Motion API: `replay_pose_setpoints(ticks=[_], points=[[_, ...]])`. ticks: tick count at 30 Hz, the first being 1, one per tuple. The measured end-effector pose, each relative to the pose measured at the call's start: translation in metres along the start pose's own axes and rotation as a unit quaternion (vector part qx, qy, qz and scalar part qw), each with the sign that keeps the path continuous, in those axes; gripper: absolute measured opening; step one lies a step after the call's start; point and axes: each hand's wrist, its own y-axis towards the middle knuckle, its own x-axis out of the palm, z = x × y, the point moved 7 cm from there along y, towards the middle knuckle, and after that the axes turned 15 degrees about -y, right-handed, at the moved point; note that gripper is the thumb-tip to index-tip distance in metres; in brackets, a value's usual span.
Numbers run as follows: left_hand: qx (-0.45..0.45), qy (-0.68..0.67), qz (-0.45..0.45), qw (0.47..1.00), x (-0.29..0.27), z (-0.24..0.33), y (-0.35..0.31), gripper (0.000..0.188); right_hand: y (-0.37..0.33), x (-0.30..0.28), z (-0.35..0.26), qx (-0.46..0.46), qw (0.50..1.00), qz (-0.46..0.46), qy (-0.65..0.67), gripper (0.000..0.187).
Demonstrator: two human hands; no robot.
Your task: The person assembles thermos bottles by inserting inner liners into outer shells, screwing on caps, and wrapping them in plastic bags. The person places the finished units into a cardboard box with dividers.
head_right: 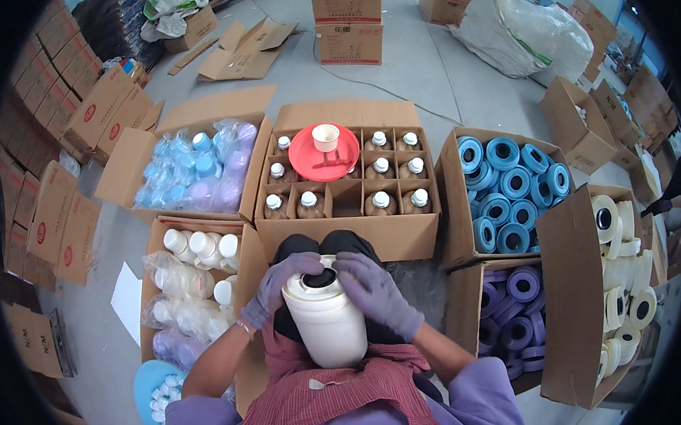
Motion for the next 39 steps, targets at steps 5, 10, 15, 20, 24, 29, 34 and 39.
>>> replay_pose_setpoints(ticks=[5, 10, 15, 20, 24, 29, 34, 39], points=[[-0.137, -0.312, 0.183, 0.922, 0.027, -0.069, 0.015, 0.039, -0.062, -0.053, -0.081, -0.182, 0.928, 0.066, -0.319, 0.062], [-0.011, 0.209, 0.218, 0.953, 0.078, -0.020, -0.022, 0.048, -0.106, -0.085, -0.046, 0.120, 0.934, -0.060, -0.330, 0.065], [-0.188, -0.056, 0.050, 0.979, 0.109, 0.020, -0.051, 0.047, -0.162, -0.060, 0.143, 0.350, 0.922, -0.151, -0.071, 0.055], [-0.322, -0.253, 0.191, 0.892, 0.080, -0.051, -0.086, 0.043, -0.128, -0.063, 0.096, 0.023, 0.969, 0.026, -0.243, 0.053], [-0.203, -0.069, 0.062, 0.975, 0.076, -0.017, -0.034, 0.029, -0.115, -0.033, 0.090, 0.288, 0.923, 0.047, 0.252, 0.050], [0.122, 0.179, -0.042, 0.975, 0.100, 0.066, 0.001, 0.021, -0.134, -0.022, 0.135, 0.285, 0.904, 0.015, 0.318, 0.048], [-0.313, -0.102, 0.133, 0.935, 0.064, 0.010, -0.018, 0.029, -0.082, -0.073, 0.064, 0.009, 0.995, 0.043, 0.089, 0.048], [0.076, 0.194, -0.081, 0.975, 0.084, 0.062, 0.029, 0.030, -0.097, -0.022, 0.146, 0.366, 0.745, 0.029, 0.557, 0.056]])
